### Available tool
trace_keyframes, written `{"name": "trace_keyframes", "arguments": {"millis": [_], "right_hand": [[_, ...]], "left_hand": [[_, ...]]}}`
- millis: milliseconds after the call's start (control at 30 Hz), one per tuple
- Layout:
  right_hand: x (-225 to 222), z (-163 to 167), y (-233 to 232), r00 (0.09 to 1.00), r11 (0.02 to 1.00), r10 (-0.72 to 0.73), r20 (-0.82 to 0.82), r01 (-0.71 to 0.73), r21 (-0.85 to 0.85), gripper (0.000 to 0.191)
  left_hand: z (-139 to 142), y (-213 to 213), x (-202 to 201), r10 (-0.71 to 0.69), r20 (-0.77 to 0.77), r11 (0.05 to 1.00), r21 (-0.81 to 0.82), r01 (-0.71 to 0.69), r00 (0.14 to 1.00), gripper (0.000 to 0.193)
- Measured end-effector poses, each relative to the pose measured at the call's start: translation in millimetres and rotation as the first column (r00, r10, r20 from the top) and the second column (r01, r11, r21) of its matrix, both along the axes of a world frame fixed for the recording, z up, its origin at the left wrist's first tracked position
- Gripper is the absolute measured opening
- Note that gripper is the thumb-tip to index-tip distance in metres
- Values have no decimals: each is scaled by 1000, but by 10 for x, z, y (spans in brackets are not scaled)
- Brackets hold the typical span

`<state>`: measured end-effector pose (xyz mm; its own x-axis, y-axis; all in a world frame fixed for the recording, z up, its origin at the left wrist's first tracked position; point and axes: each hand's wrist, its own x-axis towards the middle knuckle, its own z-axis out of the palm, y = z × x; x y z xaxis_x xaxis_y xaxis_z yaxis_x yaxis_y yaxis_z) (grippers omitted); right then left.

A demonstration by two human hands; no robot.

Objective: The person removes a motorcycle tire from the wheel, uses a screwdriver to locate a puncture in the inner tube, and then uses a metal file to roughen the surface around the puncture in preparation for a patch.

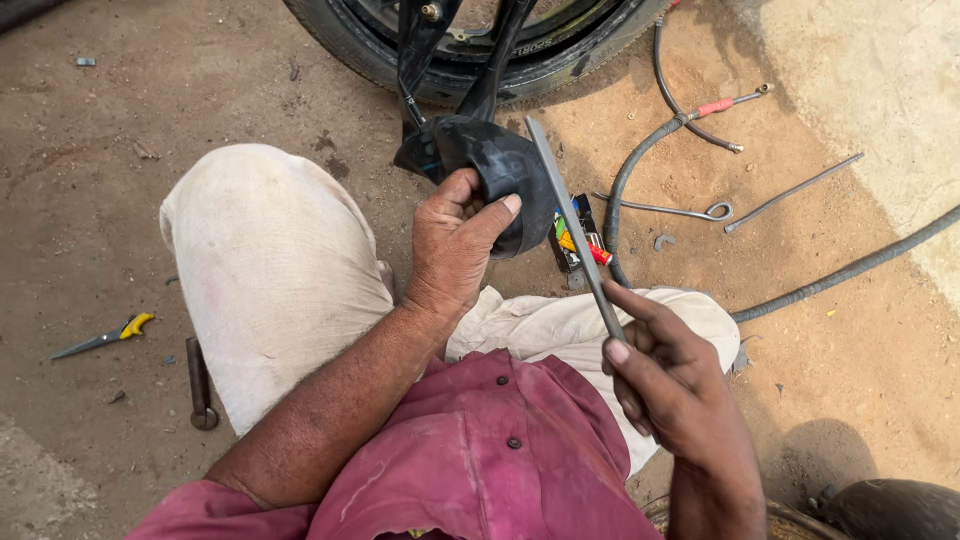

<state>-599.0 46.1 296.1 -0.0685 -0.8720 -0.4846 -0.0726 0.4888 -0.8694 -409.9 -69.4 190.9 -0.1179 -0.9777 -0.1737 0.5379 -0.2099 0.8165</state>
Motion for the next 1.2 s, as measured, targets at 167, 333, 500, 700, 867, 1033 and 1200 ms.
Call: {"name": "trace_keyframes", "arguments": {"millis": [167,333,500,700,867,1033,1200], "right_hand": [[150,-184,31,991,998,60,-118,-60,6,56],[85,-306,-118,999,997,35,31,-33,-68,56],[70,55,85,996,995,77,-40,-74,67,58],[204,-248,-241,996,996,3,93,6,-94,57],[-123,-164,145,999,1000,30,19,-29,-11,61],[154,-200,20,999,999,41,-22,-41,-10,57],[260,42,-224,1000,999,-5,17,5,-39,55]], "left_hand": [[-7,95,-62,-74,12,996,50,73,997,15],[23,41,-54,-7,-42,999,-33,5,999,17],[9,43,-29,-42,26,999,12,41,999,18],[6,69,-39,-80,-90,997,4,81,993,17],[2,-13,11,-38,-148,995,81,51,988,25],[-36,91,-57,-58,-74,997,42,62,996,20],[-58,61,-60,-29,-59,1000,5,29,998,20]]}}
